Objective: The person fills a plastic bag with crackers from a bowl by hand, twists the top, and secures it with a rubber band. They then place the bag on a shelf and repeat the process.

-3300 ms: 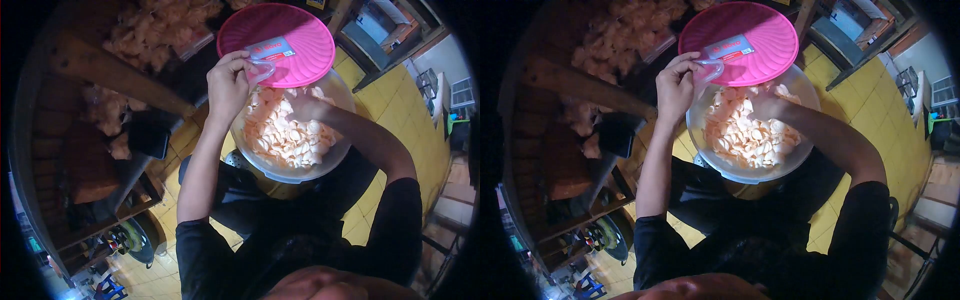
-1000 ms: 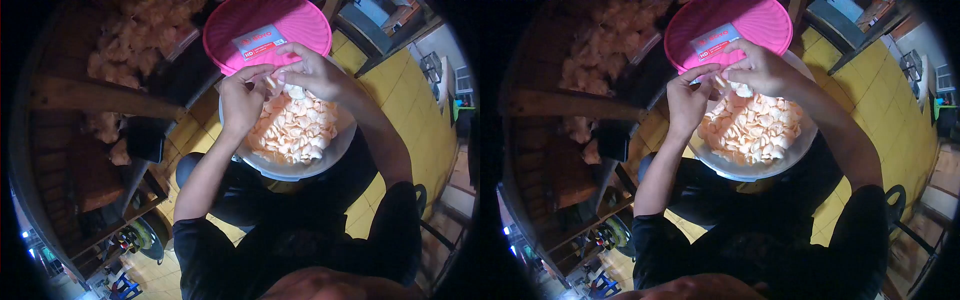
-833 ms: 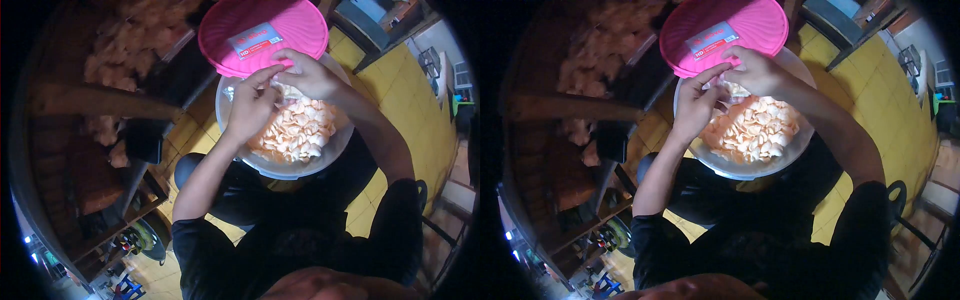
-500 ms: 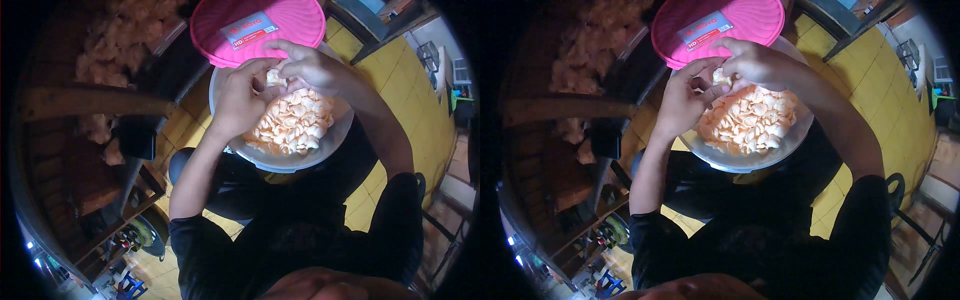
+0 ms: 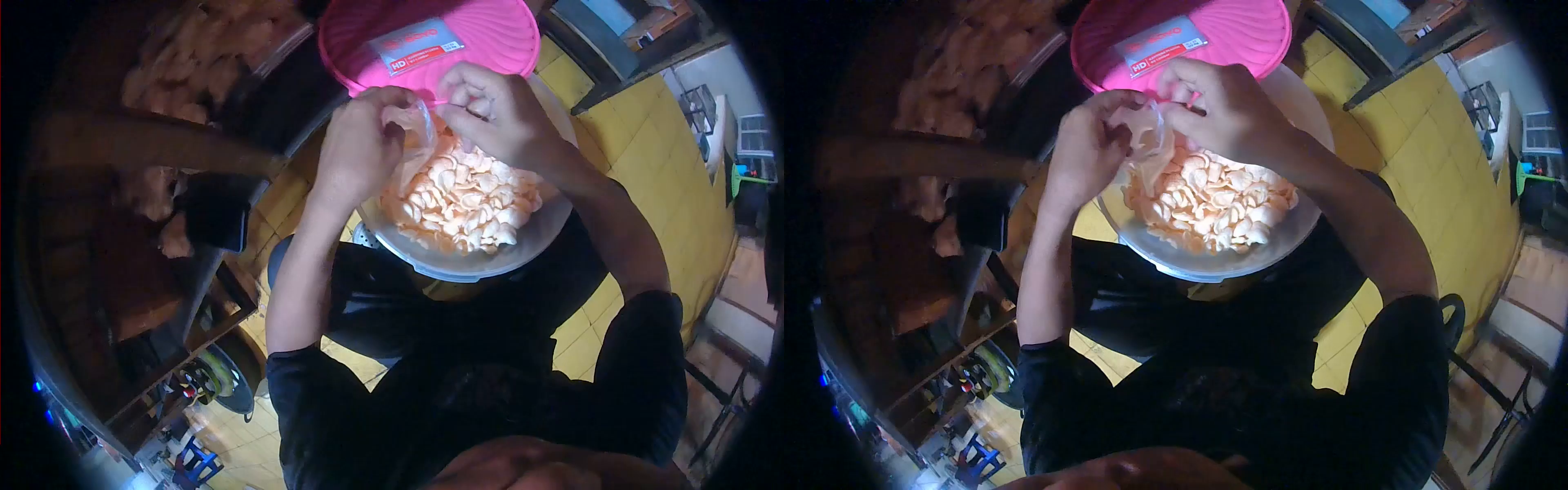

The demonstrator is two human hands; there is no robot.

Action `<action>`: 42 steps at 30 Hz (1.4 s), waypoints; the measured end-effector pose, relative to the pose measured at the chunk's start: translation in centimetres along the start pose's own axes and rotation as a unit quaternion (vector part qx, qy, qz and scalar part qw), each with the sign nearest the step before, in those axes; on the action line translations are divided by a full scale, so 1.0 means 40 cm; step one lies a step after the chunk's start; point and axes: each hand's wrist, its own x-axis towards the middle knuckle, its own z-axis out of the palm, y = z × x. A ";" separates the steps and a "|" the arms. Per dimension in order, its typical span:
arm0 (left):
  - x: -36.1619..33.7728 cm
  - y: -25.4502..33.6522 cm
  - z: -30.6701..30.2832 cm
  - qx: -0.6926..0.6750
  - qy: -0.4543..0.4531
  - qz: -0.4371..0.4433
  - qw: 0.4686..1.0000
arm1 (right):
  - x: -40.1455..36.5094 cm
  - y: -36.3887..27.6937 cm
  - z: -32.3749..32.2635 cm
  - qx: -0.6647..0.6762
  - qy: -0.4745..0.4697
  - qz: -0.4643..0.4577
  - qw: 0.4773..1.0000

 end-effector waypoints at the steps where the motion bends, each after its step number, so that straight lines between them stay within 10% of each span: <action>1: 0.005 -0.010 -0.009 0.002 0.003 -0.001 1.000 | 0.003 0.034 -0.006 -0.056 -0.079 0.030 0.995; 3: 0.012 -0.023 -0.023 -0.033 0.029 -0.035 0.998 | 0.009 0.087 0.019 -0.110 -0.159 0.056 0.979; 5: 0.015 -0.023 -0.026 -0.026 0.042 -0.043 0.998 | 0.003 0.146 0.073 -0.404 -0.333 0.116 0.844; 19: 0.013 -0.027 -0.026 -0.050 -0.013 -0.111 0.993 | -0.091 0.255 0.196 -0.404 -0.279 -0.084 0.867; 23: 0.014 -0.008 -0.032 -0.074 -0.011 -0.120 0.990 | -0.014 0.194 0.148 -0.425 -0.376 0.001 0.823; 25: 0.014 -0.008 -0.027 -0.115 -0.017 -0.133 0.984 | -0.014 0.159 0.068 -0.160 -0.164 -0.182 0.956; 26: 0.016 -0.011 -0.022 -0.116 -0.015 -0.133 0.984 | -0.010 0.099 0.032 -0.059 -0.167 -0.061 0.982; 27: 0.017 -0.017 -0.015 -0.140 -0.015 -0.137 0.981 | -0.007 0.045 0.001 0.043 -0.167 0.063 0.983; 33: 0.012 0.026 0.011 -0.309 -0.081 -0.161 0.934 | 0.030 0.037 -0.033 0.196 0.081 -0.047 0.976; 42: 0.005 0.046 0.037 -0.425 -0.089 -0.101 0.895 | 0.027 0.075 -0.025 0.163 0.025 0.032 0.986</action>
